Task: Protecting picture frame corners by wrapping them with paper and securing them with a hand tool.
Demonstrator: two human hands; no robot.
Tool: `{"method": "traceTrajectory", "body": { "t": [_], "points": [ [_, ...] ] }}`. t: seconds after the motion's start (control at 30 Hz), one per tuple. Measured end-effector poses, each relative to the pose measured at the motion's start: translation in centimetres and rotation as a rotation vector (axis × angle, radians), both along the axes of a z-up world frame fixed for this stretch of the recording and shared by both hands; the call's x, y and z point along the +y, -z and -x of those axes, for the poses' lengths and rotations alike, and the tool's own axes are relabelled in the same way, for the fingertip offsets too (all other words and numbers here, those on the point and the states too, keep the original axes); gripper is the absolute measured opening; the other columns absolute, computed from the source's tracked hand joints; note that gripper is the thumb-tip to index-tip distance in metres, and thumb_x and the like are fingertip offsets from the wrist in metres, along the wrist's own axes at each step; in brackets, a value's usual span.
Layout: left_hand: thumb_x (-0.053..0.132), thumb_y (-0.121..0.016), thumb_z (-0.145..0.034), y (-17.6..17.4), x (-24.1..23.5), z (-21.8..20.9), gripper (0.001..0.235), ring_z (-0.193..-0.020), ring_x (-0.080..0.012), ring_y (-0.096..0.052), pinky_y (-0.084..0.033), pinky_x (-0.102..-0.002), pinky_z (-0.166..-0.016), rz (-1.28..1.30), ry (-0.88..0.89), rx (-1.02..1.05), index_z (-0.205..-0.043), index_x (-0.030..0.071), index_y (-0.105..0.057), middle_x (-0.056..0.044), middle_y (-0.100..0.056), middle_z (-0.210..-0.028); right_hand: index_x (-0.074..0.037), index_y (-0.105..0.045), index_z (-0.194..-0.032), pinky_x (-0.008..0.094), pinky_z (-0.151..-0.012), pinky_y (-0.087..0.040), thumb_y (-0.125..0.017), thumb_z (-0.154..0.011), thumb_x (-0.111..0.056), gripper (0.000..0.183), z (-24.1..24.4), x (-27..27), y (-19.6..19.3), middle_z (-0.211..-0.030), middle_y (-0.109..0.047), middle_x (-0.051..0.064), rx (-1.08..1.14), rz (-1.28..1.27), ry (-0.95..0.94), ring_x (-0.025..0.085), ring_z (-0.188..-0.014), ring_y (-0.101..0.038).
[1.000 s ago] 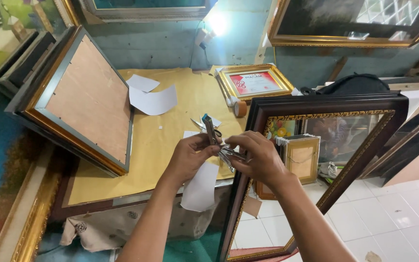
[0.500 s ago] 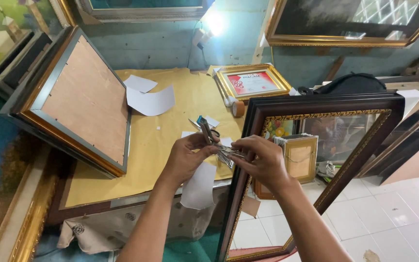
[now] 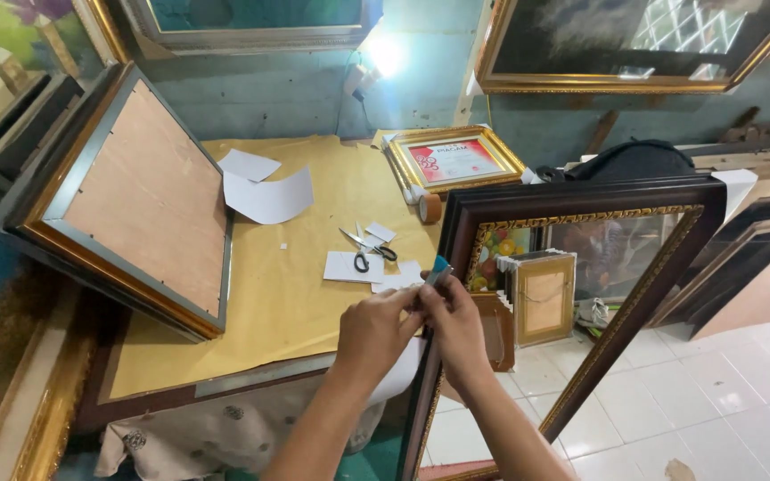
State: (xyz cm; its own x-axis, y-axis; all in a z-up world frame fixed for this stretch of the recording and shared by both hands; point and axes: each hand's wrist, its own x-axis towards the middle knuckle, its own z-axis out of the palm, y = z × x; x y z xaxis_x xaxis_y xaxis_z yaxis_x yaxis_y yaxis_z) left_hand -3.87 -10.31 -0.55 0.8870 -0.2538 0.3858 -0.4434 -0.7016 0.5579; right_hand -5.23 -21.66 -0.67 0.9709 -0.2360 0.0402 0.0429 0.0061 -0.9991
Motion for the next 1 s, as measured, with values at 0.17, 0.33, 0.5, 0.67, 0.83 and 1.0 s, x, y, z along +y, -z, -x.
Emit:
{"method": "traceTrajectory", "body": {
  "t": [0.17, 0.33, 0.5, 0.67, 0.83, 1.0],
  "points": [
    [0.026, -0.056, -0.081, 0.5, -0.4, -0.8, 0.015, -0.067, -0.0229, -0.06, -0.048, -0.035, -0.063, 0.594, -0.195, 0.331, -0.082, 0.015, -0.066, -0.006, -0.063, -0.069, -0.002, -0.045, -0.1, 0.035, -0.062, -0.04, -0.039, -0.082, -0.017, 0.024, -1.1, -3.5, 2.3, -0.078, -0.043, 0.011, 0.021, -0.404, 0.252, 0.022, -0.062, -0.046],
    [0.032, -0.048, -0.088, 0.7, -2.4, -3.2, 0.033, -0.066, -0.0166, -0.046, -0.037, -0.029, -0.06, 1.256, -0.561, 0.363, -0.069, 0.005, -0.054, -0.005, -0.051, -0.065, 0.001, -0.056, -0.096, 0.03, -0.04, -0.04, -0.057, -0.073, -0.014, 0.028, 1.4, -3.6, 0.9, -0.059, -0.042, 0.006, 0.053, -0.142, 0.059, 0.016, -0.042, -0.042],
    [0.041, -0.035, -0.09, -2.4, -3.6, -3.9, 0.045, -0.062, -0.0219, -0.051, -0.041, -0.033, -0.06, 1.408, -0.688, 0.429, -0.063, 0.006, -0.044, -0.007, -0.055, -0.065, -0.007, -0.053, -0.097, 0.028, -0.042, -0.034, -0.066, -0.069, -0.019, 0.033, 1.5, -2.9, 0.9, -0.066, -0.051, 0.005, 0.063, -0.121, 0.217, 0.015, -0.048, -0.04],
    [0.029, -0.055, -0.074, -0.8, -3.5, -4.5, 0.022, -0.068, -0.0136, -0.052, -0.041, -0.027, -0.056, 1.065, -0.001, 0.311, -0.082, 0.009, -0.054, -0.004, -0.057, -0.074, -0.015, -0.055, -0.106, 0.026, -0.056, -0.043, -0.066, -0.071, -0.022, 0.038, 0.3, -5.2, -3.7, -0.074, -0.06, 0.004, -0.038, 0.316, 0.393, 0.014, -0.064, -0.055],
    [0.019, -0.08, -0.063, 0.4, -5.4, -8.8, 0.038, -0.084, -0.0183, -0.061, -0.052, -0.034, -0.069, 0.894, 0.159, 0.35, -0.09, 0.001, -0.061, -0.012, -0.065, -0.08, -0.028, -0.059, -0.108, 0.038, -0.074, -0.051, -0.069, -0.071, -0.024, 0.039, -3.4, -8.0, -7.0, -0.092, -0.066, 0.01, -0.112, 0.662, 0.39, 0.032, -0.085, -0.063],
    [0.04, -0.084, -0.055, 1.1, -7.9, -10.3, 0.067, -0.091, -0.0221, -0.06, -0.048, -0.035, -0.07, 0.85, 0.024, 0.47, -0.103, 0.0, -0.059, -0.014, -0.06, -0.091, -0.034, -0.057, -0.109, 0.04, -0.076, -0.05, -0.065, -0.069, -0.023, 0.042, -7.6, -9.7, -8.0, -0.092, -0.061, 0.004, -0.155, 1.113, 0.189, 0.029, -0.087, -0.06]
  ]
}}
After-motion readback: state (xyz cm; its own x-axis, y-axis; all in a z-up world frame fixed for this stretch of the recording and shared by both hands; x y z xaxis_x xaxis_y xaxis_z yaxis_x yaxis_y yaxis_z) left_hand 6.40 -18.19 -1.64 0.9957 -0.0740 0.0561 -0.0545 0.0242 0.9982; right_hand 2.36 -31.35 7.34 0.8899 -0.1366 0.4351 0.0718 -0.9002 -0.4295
